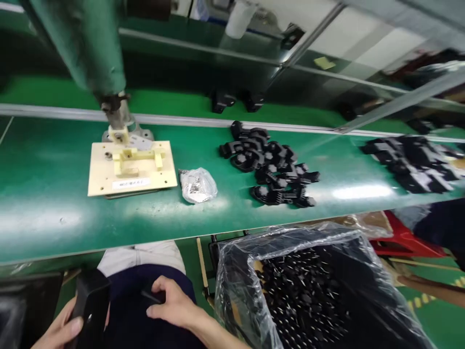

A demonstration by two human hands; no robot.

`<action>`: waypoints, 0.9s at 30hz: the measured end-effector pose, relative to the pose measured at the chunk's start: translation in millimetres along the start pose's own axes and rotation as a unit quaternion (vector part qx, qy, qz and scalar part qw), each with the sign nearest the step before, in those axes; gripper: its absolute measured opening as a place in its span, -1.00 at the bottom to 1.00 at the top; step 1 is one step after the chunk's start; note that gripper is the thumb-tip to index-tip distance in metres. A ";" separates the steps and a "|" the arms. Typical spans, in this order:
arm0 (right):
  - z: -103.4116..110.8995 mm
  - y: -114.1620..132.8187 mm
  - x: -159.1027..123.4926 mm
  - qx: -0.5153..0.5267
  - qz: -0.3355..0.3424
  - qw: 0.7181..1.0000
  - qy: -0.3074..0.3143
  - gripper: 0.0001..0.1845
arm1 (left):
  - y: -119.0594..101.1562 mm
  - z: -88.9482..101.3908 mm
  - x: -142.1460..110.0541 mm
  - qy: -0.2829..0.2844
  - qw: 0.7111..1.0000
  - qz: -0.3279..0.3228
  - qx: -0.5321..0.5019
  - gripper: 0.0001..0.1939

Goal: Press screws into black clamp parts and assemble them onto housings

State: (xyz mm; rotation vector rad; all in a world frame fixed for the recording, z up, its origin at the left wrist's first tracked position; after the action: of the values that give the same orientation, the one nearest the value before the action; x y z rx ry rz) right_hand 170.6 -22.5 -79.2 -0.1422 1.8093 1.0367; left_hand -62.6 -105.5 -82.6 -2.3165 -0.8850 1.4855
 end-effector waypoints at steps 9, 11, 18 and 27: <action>-6.5 2.7 27.8 -0.134 -0.065 0.961 0.234 -0.67 | -19.3 -7.7 2.7 -0.005 0.997 -0.005 -0.077 -0.44; -15.2 24.0 29.1 -0.160 0.029 0.960 0.226 -0.67 | -14.7 -2.5 -1.2 -0.083 0.996 0.004 -0.044 -0.44; -69.0 70.4 46.2 -0.492 0.118 0.850 0.149 -0.60 | -13.2 1.3 -7.3 -0.181 0.981 -0.005 0.073 -0.44; -82.7 79.2 59.3 -0.670 0.100 0.702 0.220 -0.71 | -6.5 4.4 -7.1 -0.175 0.977 0.050 0.113 -0.50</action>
State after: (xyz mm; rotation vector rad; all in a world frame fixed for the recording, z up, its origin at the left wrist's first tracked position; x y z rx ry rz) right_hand 42.5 -10.7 -69.9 -1.1701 1.0439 2.4746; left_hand -71.0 -105.2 -76.0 -1.9976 -0.6408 1.9653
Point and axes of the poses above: each hand's wrist, its own x-axis towards the middle knuckle, its own z-axis out of the back of the hand, y = z × x, the point moved 5 cm from there along x, towards the middle knuckle, and after that the axes turned 13 degrees about y, right-handed, at the moved point
